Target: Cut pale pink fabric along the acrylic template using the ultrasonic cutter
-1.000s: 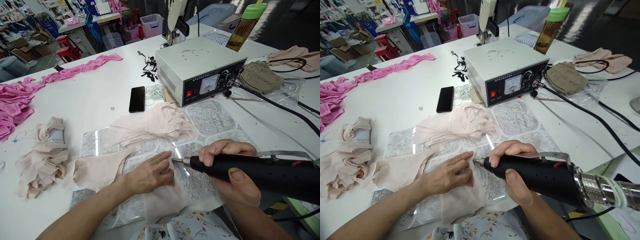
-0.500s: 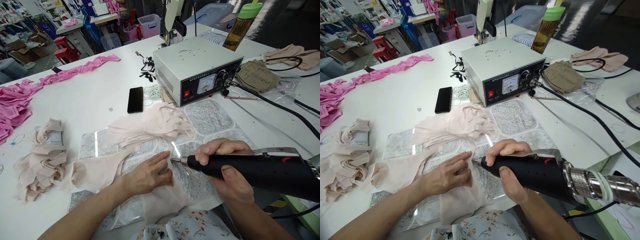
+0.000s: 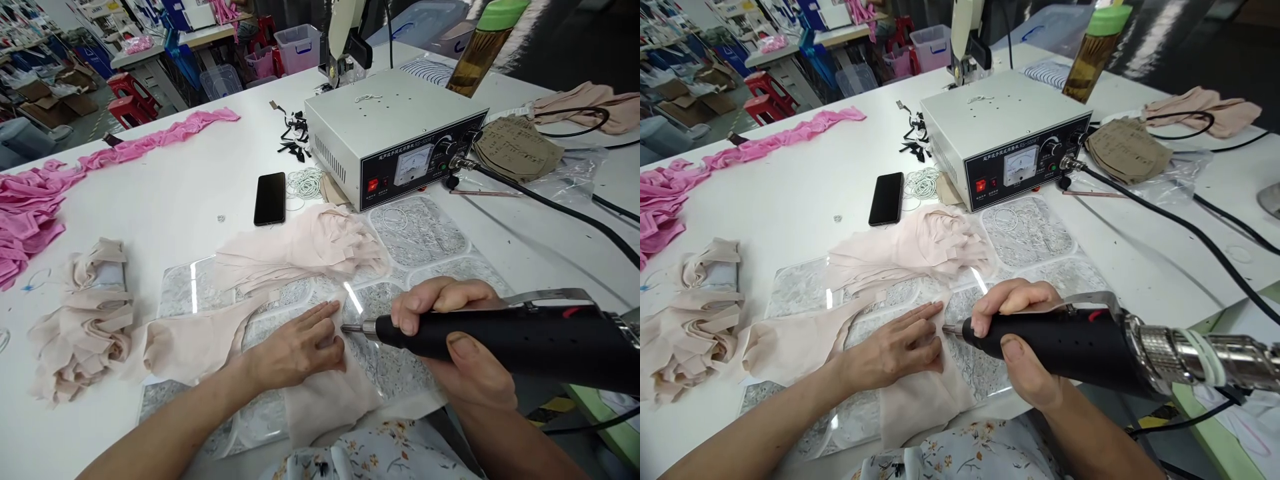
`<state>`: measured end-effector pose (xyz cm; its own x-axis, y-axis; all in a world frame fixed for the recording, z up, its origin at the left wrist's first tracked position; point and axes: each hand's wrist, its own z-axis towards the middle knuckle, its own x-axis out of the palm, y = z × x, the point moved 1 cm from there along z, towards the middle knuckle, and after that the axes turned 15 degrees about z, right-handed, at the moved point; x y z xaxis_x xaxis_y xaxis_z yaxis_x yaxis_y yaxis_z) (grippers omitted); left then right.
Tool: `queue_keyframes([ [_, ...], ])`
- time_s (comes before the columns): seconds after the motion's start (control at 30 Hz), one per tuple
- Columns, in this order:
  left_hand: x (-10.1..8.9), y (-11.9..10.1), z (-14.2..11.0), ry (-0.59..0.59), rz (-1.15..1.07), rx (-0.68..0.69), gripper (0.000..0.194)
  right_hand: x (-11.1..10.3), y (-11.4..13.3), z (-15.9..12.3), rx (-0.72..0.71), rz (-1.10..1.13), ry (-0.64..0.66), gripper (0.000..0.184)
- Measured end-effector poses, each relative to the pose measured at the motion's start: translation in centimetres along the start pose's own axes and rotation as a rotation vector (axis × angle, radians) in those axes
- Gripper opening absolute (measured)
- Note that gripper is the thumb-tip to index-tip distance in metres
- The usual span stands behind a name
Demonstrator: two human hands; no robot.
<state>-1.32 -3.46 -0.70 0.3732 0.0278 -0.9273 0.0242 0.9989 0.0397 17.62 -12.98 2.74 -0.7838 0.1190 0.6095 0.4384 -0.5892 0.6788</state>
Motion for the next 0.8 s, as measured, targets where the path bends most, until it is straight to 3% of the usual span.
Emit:
queue_keyframes([
  [0.3,-0.32,-0.13,0.2,0.024,0.02,-0.004,0.017,-0.11,0.37,-0.05,0.012,0.037,-0.03,0.013],
  [0.8,-0.1,-0.12,0.04,0.058,0.047,-0.002,0.021,-0.16,0.47,-0.45,0.05,0.017,0.035,0.011],
])
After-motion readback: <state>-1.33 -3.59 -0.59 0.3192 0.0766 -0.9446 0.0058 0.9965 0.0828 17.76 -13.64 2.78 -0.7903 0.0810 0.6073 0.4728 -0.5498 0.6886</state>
